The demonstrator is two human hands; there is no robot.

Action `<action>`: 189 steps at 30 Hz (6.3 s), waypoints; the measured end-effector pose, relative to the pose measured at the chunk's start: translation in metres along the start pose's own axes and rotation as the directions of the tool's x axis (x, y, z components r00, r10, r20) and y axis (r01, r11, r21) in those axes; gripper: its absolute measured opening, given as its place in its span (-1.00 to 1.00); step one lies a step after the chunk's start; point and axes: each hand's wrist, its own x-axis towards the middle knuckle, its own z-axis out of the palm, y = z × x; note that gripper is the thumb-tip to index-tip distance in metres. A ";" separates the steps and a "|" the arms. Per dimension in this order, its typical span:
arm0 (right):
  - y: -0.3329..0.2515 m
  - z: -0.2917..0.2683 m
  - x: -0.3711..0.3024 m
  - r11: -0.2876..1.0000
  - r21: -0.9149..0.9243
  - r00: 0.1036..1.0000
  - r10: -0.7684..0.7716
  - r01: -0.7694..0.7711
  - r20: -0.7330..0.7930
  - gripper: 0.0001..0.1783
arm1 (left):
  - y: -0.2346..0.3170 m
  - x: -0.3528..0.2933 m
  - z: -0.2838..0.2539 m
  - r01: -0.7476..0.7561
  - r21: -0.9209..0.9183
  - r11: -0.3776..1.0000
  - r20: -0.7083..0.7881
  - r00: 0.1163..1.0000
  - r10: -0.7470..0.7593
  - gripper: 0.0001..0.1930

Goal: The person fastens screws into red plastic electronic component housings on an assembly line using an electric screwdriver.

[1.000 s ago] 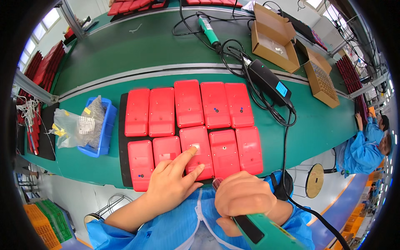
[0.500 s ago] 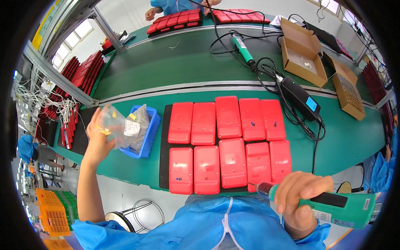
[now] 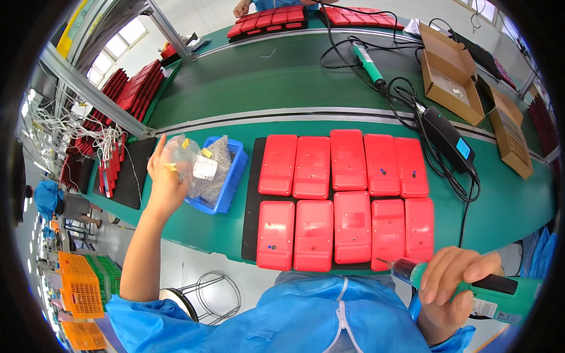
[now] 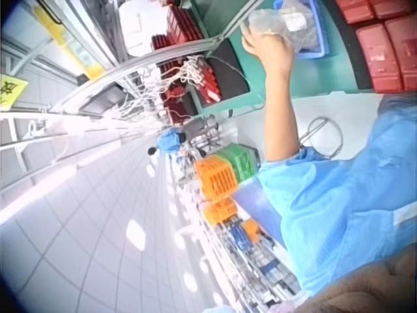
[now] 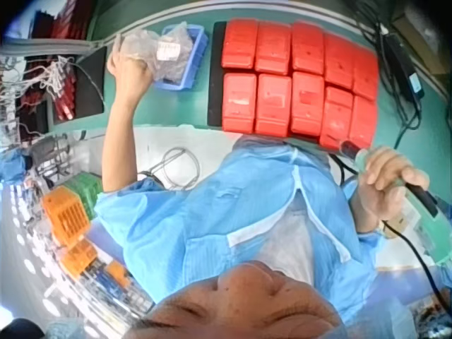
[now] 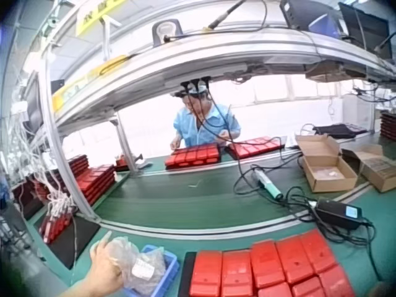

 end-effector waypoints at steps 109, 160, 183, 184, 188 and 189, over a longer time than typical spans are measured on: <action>0.008 0.044 0.015 0.958 0.118 0.930 0.218 -0.263 0.297 -0.70 | 0.253 -0.105 0.028 0.520 0.341 -0.784 0.615 0.507 0.604 -0.76; 0.037 0.033 0.005 0.983 0.167 0.868 -0.014 -0.079 0.496 -0.73 | 0.274 -0.096 0.034 0.532 0.190 -0.825 0.656 0.557 0.510 -0.81; 0.039 0.047 0.018 0.992 0.029 0.825 0.084 -0.121 0.560 -0.74 | 0.281 -0.096 0.039 0.524 0.161 -0.837 0.721 0.516 0.462 -0.74; 0.038 0.047 0.019 0.992 0.020 0.818 0.090 -0.123 0.568 -0.73 | 0.281 -0.096 0.039 0.524 0.164 -0.836 0.717 0.519 0.466 -0.73; 0.039 0.048 0.020 0.990 0.004 0.808 0.113 -0.142 0.578 -0.73 | 0.282 -0.096 0.040 0.518 0.168 -0.839 0.713 0.524 0.467 -0.73; 0.039 0.049 0.020 0.990 0.003 0.807 0.114 -0.142 0.579 -0.73 | 0.282 -0.095 0.039 0.522 0.162 -0.838 0.720 0.518 0.462 -0.73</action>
